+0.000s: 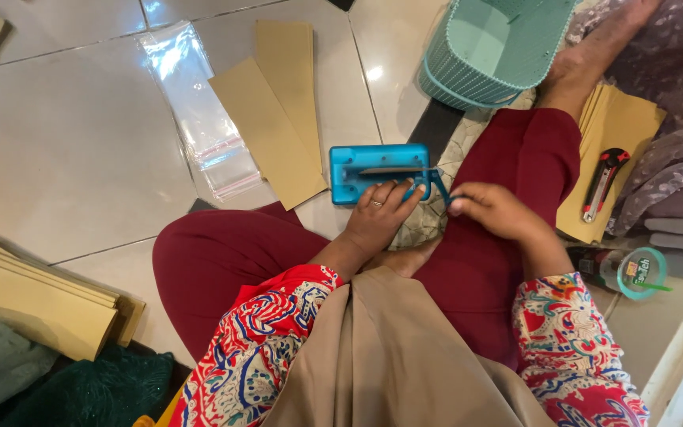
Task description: A person sits on the floor and uses a manual blue crimping tool to process long strips of cardboard.
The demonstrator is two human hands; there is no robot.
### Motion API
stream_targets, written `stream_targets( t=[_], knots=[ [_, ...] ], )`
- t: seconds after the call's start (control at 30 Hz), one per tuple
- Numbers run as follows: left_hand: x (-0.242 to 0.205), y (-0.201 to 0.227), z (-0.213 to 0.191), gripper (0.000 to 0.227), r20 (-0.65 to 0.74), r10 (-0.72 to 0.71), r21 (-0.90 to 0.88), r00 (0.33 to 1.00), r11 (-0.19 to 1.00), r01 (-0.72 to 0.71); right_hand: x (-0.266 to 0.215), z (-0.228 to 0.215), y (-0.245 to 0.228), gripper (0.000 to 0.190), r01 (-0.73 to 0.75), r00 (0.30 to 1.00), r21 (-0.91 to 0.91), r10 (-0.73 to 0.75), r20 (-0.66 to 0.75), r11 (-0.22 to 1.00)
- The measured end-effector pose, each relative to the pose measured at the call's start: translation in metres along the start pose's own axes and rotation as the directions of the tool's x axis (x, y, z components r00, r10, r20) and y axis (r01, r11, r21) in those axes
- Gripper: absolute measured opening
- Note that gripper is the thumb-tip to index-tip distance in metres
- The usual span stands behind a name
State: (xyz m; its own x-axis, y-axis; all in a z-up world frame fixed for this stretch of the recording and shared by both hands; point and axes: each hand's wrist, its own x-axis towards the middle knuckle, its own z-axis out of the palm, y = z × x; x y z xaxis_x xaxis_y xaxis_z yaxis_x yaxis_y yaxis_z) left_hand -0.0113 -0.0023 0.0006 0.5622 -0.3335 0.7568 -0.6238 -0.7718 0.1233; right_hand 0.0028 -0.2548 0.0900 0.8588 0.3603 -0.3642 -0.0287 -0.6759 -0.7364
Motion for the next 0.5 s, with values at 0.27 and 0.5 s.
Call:
stream_targets(
  t=[0.27, 0.5],
  knots=[
    [0.0, 0.0, 0.003, 0.029, -0.053, -0.008, -0.008, 0.999, 1.0, 0.007, 0.039, -0.02, 0.005, 0.022, -0.01, 0.996, 0.104, 0.02, -0.093, 0.995],
    [-0.002, 0.001, 0.011, 0.028, -0.114, -0.021, -0.01, 0.993, 1.0, 0.02, 0.111, -0.018, 0.051, 0.017, 0.07, 0.945, 0.373, 0.059, -0.323, 0.925]
  ],
)
